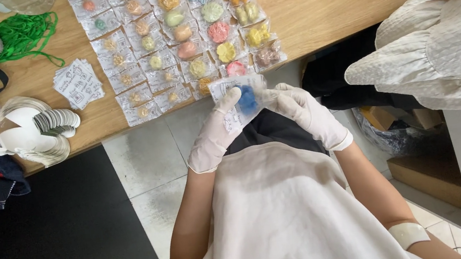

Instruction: Packaging small colorful wax melts into small bags and labeling them.

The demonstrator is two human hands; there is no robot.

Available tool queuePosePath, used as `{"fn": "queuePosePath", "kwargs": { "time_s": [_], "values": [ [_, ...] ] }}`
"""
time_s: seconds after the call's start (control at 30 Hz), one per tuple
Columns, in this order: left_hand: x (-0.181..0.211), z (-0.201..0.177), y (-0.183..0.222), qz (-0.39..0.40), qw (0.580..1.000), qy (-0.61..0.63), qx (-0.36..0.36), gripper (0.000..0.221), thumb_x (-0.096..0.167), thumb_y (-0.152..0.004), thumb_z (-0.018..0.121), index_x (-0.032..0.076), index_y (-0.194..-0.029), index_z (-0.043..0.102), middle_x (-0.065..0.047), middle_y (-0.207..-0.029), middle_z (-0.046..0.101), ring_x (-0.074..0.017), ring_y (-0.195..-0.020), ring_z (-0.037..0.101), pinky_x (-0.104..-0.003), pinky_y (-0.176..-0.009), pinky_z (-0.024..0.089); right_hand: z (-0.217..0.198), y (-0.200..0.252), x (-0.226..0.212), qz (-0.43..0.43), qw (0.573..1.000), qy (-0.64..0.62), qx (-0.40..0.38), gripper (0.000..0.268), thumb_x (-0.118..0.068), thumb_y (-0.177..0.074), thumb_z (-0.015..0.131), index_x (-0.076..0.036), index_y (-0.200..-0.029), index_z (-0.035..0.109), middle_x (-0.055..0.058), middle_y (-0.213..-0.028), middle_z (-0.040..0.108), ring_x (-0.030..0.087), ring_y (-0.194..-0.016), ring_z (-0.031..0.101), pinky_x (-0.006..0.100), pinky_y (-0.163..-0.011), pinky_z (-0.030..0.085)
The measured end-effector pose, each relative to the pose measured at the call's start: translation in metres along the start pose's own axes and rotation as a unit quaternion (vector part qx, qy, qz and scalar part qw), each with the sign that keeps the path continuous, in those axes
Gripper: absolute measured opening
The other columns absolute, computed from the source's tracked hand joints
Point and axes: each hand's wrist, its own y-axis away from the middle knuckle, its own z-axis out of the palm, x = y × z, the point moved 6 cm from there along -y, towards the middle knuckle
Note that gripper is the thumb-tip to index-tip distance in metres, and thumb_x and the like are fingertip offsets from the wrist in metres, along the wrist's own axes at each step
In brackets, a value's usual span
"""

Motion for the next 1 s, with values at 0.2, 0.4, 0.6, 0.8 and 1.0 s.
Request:
{"fn": "queuePosePath", "kwargs": {
  "time_s": [0.2, 0.4, 0.6, 0.8, 1.0],
  "values": [
    [-0.004, 0.006, 0.0, 0.03, 0.997, 0.026, 0.069, 0.05, 0.031, -0.098, 0.07, 0.004, -0.137, 0.058, -0.01, -0.131, 0.067, -0.0225, -0.119, 0.066, -0.039, -0.108, 0.053, -0.002, -0.003, 0.018, 0.018, 0.99, 0.067, 0.122, 0.047, -0.012, -0.077, 0.084, -0.007, -0.122, 0.073, 0.0, -0.12, 0.054, 0.012, -0.108, 0.056, 0.028, -0.099, 0.049],
    [-0.007, 0.021, -0.015, 0.042, 0.998, 0.048, 0.009, 0.047, 0.031, -0.097, 0.071, 0.005, -0.134, 0.059, -0.01, -0.127, 0.066, -0.0226, -0.116, 0.064, -0.043, -0.105, 0.052, -0.009, -0.017, -0.023, 0.056, 0.962, 0.168, 0.208, 0.023, -0.011, -0.076, 0.089, -0.009, -0.098, 0.084, 0.002, -0.101, 0.051, 0.014, -0.1, 0.057, 0.028, -0.092, 0.051],
    [-0.013, 0.028, -0.056, 0.071, 0.989, 0.116, -0.056, 0.047, 0.031, -0.096, 0.074, 0.009, -0.135, 0.059, -0.005, -0.133, 0.065, -0.0189, -0.125, 0.061, -0.037, -0.113, 0.048, -0.024, -0.036, -0.056, -0.001, 0.963, 0.081, 0.257, 0.015, -0.01, -0.079, 0.088, -0.008, -0.09, 0.079, 0.0, -0.107, 0.056, 0.012, -0.1, 0.061, 0.025, -0.085, 0.055],
    [-0.004, 0.069, -0.066, 0.042, 0.986, 0.123, -0.103, 0.059, 0.05, -0.092, 0.073, 0.015, -0.137, 0.059, -0.004, -0.133, 0.064, -0.0202, -0.123, 0.059, -0.041, -0.107, 0.049, -0.031, -0.034, -0.113, -0.092, 0.917, 0.251, 0.296, 0.016, -0.01, -0.091, 0.083, -0.005, -0.103, 0.073, 0.006, -0.099, 0.071, 0.016, -0.09, 0.066, 0.029, -0.08, 0.053],
    [-0.012, 0.086, -0.07, 0.063, 0.983, 0.115, -0.126, 0.07, 0.056, -0.095, 0.069, 0.014, -0.147, 0.05, -0.004, -0.141, 0.058, -0.0191, -0.13, 0.055, -0.04, -0.113, 0.046, -0.024, -0.033, -0.152, -0.179, 0.825, 0.472, 0.253, 0.018, -0.012, -0.1, 0.074, -0.006, -0.112, 0.062, 0.008, -0.099, 0.074, 0.027, -0.088, 0.069, 0.036, -0.079, 0.051]
  ]
}}
